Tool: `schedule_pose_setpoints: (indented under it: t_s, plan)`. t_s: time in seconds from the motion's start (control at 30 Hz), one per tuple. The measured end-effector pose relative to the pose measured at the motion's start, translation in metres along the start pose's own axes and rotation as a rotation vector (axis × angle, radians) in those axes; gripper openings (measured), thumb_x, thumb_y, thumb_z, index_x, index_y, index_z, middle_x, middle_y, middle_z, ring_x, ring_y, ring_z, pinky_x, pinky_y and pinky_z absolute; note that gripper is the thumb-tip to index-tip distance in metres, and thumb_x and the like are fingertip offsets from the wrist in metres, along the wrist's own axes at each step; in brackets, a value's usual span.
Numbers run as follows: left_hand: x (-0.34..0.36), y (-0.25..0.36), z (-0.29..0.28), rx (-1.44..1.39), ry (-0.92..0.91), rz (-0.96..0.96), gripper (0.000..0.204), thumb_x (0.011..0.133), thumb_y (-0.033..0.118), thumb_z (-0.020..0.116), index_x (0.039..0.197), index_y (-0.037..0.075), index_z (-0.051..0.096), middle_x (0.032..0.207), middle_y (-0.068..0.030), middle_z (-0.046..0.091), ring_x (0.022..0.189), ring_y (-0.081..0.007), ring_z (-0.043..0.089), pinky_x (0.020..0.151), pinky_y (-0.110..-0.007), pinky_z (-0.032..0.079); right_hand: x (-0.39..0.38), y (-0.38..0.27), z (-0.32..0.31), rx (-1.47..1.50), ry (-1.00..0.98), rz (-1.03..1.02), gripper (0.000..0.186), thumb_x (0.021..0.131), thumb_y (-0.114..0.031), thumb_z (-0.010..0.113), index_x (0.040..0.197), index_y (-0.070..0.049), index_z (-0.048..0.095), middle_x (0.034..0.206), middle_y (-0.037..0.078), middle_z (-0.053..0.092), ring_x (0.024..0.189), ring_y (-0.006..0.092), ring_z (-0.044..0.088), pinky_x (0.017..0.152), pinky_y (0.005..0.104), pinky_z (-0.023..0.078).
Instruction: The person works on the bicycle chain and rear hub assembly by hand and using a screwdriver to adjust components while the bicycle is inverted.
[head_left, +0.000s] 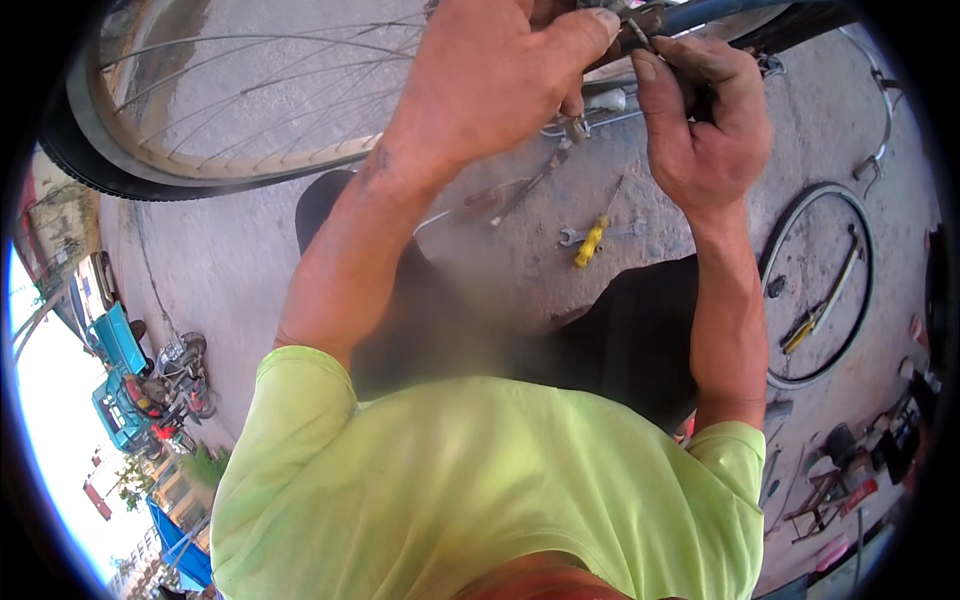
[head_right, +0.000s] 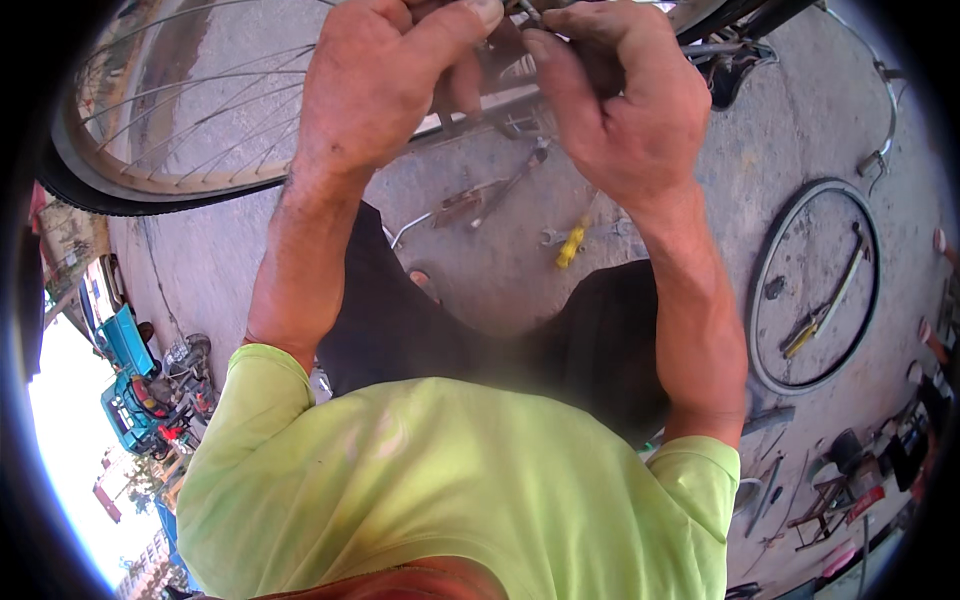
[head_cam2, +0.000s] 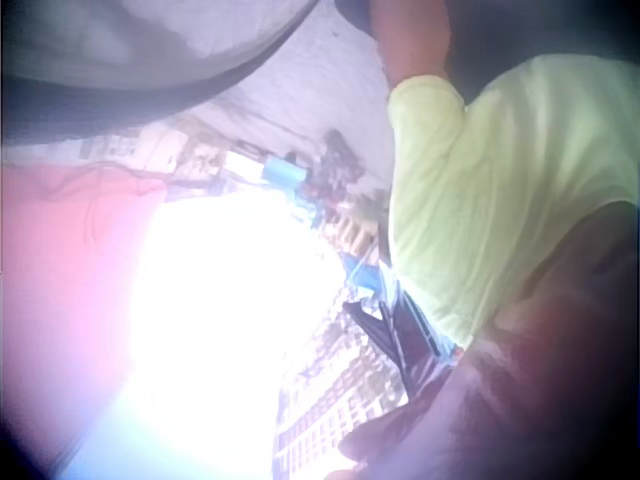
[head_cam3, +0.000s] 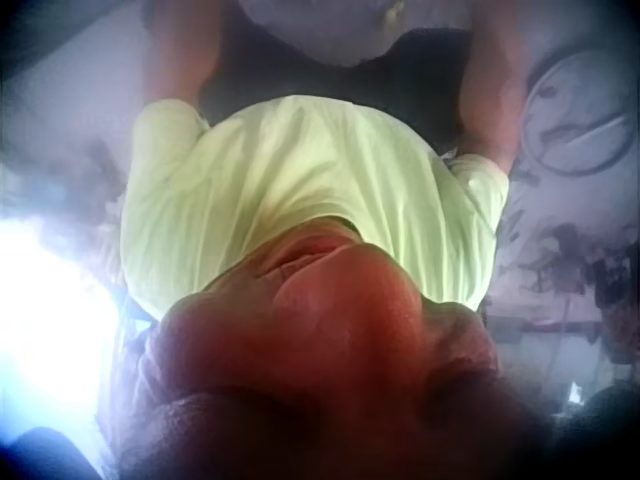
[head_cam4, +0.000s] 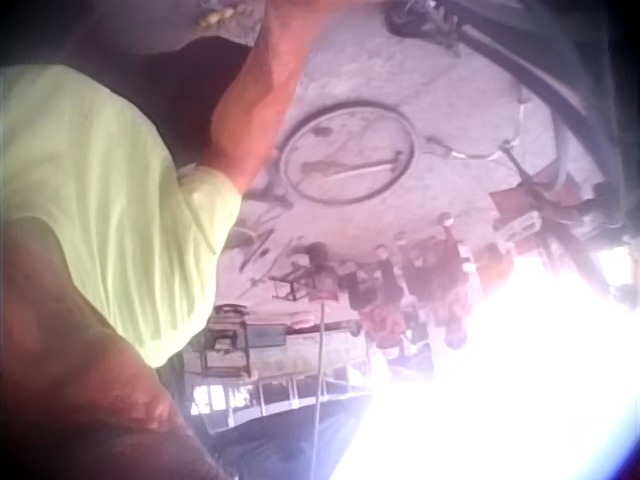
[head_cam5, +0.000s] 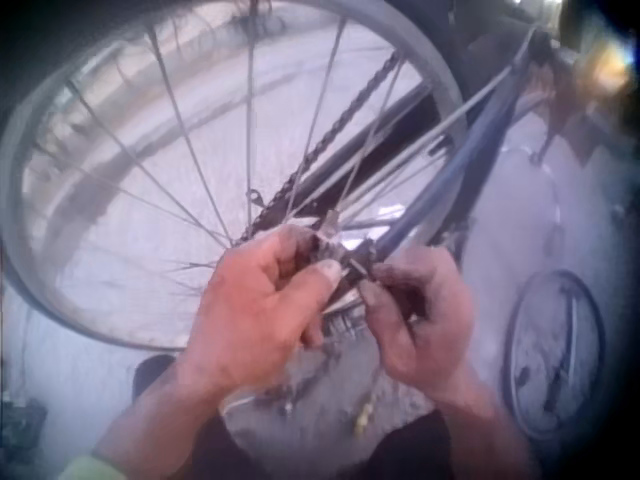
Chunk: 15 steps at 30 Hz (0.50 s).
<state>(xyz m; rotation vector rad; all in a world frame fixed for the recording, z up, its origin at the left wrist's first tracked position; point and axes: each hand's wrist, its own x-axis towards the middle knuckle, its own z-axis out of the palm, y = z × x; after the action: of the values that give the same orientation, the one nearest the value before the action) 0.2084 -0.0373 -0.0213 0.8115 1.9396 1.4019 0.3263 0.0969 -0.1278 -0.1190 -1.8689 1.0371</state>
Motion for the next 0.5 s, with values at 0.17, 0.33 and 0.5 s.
schedule_pose_setpoints:
  t_s: [0.17,0.33,0.5]
  plan:
    - [0.001,-0.003,0.0,-0.082,-0.016,0.089,0.018,0.099,0.011,0.063,0.109,-0.004,0.066,0.081,-0.004,0.066,0.06,-0.0083,0.059,0.055,-0.025,0.047,0.004,-0.01,0.009,-0.024,0.061,-0.009,0.02,0.093,-0.003,0.077,0.108,0.001,0.064,0.095,0.002,0.07,0.075,0.0036,0.059,0.066,0.018,0.047]
    - [-0.001,-0.001,0.003,-0.082,-0.011,0.08,0.019,0.098,0.01,0.063,0.109,-0.005,0.066,0.082,-0.0042,0.067,0.06,-0.0084,0.059,0.055,-0.024,0.048,0.003,-0.013,0.005,0.052,0.049,0.145,0.021,0.094,-0.003,0.073,0.11,0.0,0.06,0.09,0.004,0.066,0.075,0.0051,0.058,0.067,0.0188,0.045]
    - [-0.001,-0.005,0.004,-0.079,0.01,0.119,0.019,0.098,0.01,0.064,0.108,-0.006,0.066,0.083,-0.0048,0.068,0.06,-0.0085,0.059,0.055,-0.025,0.048,0.001,-0.023,0.006,-0.027,-0.021,0.153,0.013,0.095,0.001,0.07,0.103,-0.001,0.061,0.085,0.001,0.064,0.075,0.0031,0.056,0.064,0.0199,0.045]
